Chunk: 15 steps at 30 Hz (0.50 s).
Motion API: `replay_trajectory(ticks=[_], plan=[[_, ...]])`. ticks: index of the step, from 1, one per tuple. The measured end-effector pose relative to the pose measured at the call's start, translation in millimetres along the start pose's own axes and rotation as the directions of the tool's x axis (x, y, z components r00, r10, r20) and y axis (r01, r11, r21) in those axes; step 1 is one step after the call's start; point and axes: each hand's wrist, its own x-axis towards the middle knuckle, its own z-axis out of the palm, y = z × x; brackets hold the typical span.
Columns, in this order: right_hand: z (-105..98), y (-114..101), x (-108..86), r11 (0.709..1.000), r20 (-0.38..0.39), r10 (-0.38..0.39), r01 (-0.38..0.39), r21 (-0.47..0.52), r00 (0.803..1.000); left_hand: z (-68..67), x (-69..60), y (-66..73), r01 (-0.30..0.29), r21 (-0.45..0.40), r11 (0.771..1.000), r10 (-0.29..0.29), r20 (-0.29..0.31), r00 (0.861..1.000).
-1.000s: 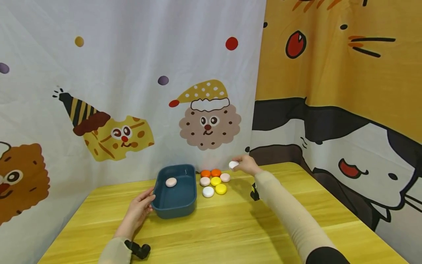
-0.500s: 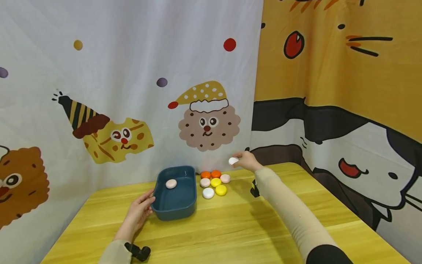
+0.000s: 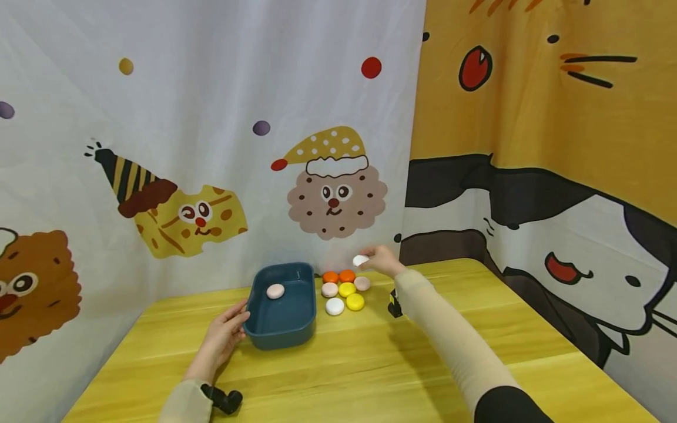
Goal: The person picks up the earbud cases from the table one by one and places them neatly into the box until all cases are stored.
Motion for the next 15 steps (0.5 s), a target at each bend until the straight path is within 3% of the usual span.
replay_trajectory(ticks=[15], plan=[[30.9, -15.5, 9.5, 0.997, 0.061, -0.019, 0.015, 0.075, 0.998, 1.3, 0.7, 1.5, 0.004, 0.007, 1.0, -0.004, -0.009, 1.0]])
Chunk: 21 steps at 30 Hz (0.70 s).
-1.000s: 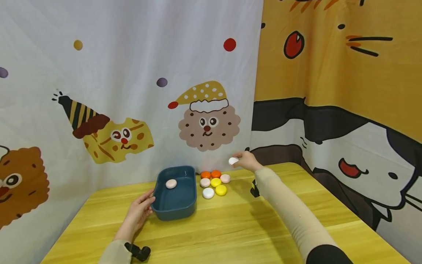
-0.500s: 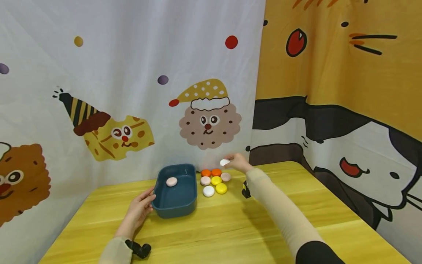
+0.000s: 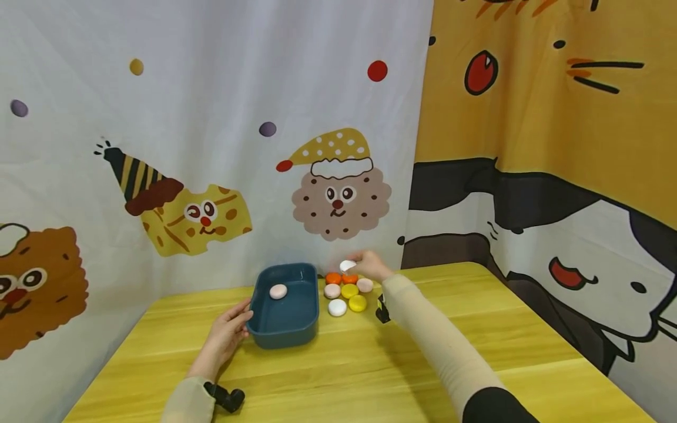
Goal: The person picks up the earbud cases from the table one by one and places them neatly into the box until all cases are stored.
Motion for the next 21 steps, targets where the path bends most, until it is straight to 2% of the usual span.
replay_trajectory(ticks=[7, 21], plan=[[5.5, -19.4, -1.1, 0.999, 0.018, -0.048, 0.048, 0.001, 0.999, -0.9, 0.6, -0.8, -0.004, 0.008, 1.0, 0.004, 0.003, 1.0], [33.9, -38.0, 9.4, 0.992, 0.084, -0.11, 0.105, 0.064, 0.99, -1.9, 0.7, -3.5, -0.016, 0.017, 1.0, 0.017, -0.006, 1.0]])
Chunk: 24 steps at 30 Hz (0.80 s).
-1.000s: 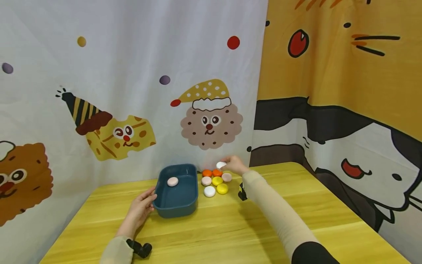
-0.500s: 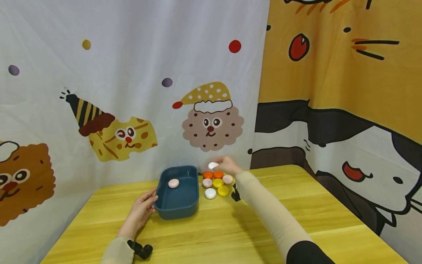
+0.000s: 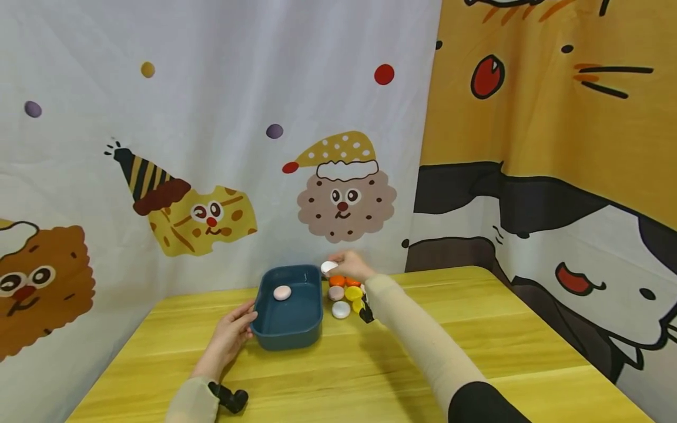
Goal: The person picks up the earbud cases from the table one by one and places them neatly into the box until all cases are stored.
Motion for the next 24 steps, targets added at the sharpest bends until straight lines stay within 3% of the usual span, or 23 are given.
replay_trajectory(ticks=[5, 24], plan=[[8.1, -7.1, 3.1, 0.999, 0.032, 0.004, -0.005, 0.05, 0.999, 1.1, 0.3, 0.6, 0.001, -0.032, 0.999, -0.001, -0.007, 1.0], [23.7, -28.2, 14.3, 1.0, 0.091, -0.011, 0.011, -0.003, 0.996, 2.5, 0.3, -0.5, -0.002, -0.017, 1.0, 0.002, -0.02, 1.0]])
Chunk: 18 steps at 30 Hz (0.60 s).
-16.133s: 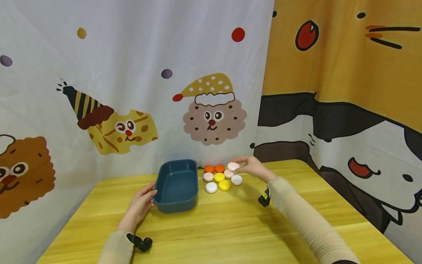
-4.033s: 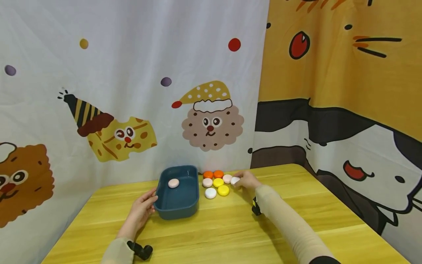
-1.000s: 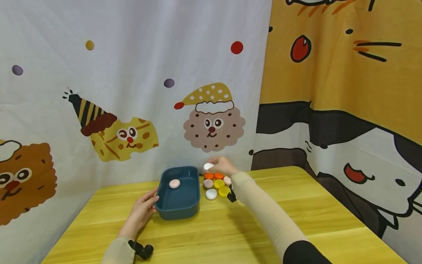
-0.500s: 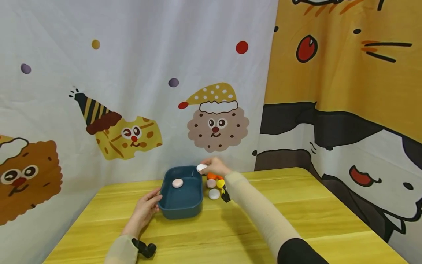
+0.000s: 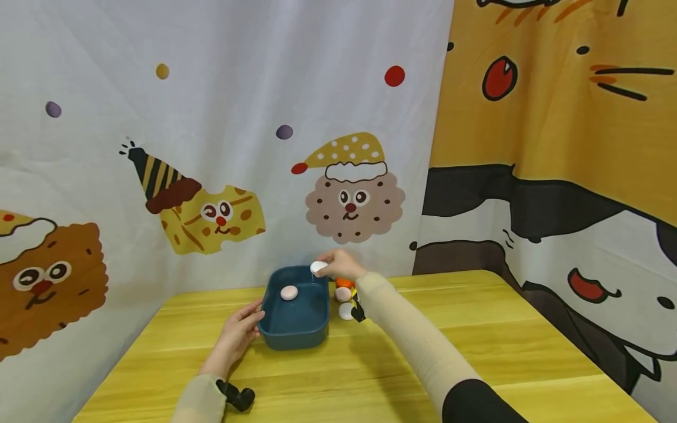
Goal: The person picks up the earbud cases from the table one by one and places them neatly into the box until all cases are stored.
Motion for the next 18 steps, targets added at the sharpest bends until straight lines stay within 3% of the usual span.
replay_trajectory(ticks=[9, 18], plan=[[6.7, -9.5, 3.9, 0.999, 0.028, -0.04, 0.041, -0.035, 0.999, -0.1, -0.5, -4.4, -0.003, -0.029, 1.0, 0.003, 0.004, 1.0], [16.7, -14.5, 9.2, 0.999, 0.016, -0.041, 0.041, 0.015, 0.999, 1.3, -0.6, 1.2, 0.011, -0.008, 1.0, -0.011, 0.002, 1.0]])
